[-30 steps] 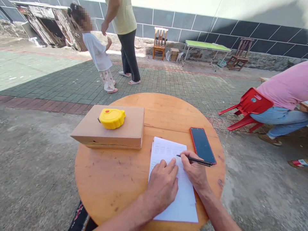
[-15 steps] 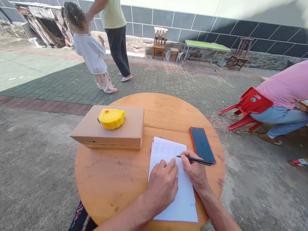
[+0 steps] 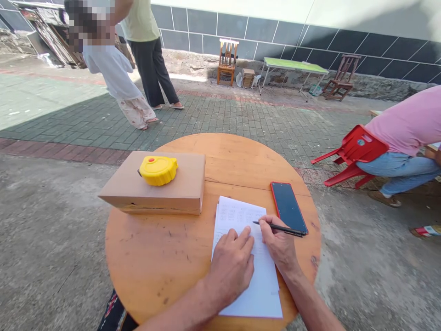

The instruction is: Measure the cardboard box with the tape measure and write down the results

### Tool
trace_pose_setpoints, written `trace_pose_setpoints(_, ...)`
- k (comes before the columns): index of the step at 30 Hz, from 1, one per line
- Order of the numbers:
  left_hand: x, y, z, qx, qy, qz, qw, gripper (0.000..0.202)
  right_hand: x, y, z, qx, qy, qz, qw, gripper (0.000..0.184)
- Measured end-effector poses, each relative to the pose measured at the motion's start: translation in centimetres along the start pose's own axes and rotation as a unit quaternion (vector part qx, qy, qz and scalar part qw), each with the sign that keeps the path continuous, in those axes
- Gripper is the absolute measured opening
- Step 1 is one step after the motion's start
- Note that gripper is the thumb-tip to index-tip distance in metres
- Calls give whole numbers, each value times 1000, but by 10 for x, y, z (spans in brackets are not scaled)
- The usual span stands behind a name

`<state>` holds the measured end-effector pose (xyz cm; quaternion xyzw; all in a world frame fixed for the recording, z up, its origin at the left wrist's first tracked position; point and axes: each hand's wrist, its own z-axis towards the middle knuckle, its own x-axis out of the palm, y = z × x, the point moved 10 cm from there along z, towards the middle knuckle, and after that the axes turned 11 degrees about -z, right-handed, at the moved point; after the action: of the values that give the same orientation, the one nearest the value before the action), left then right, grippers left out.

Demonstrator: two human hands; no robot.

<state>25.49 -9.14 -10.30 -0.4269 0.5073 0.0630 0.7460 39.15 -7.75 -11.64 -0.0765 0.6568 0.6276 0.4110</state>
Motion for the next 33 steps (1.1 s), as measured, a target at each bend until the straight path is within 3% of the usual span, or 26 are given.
trace_pose_setpoints(25, -1, 0, 0, -3, 7, 6, 1000, 26, 2, 0, 0, 4, 8, 7, 1000, 20)
trace_pose_setpoints(30, 0, 0, 1, -2, 9, 6, 1000, 26, 3, -5, 1, 29, 23, 50, 998, 20)
trace_pose_setpoints(33, 1, 1, 1, -6, 6, 7, 1000, 26, -7, -10, 1, 46, -13, 89, 995, 20)
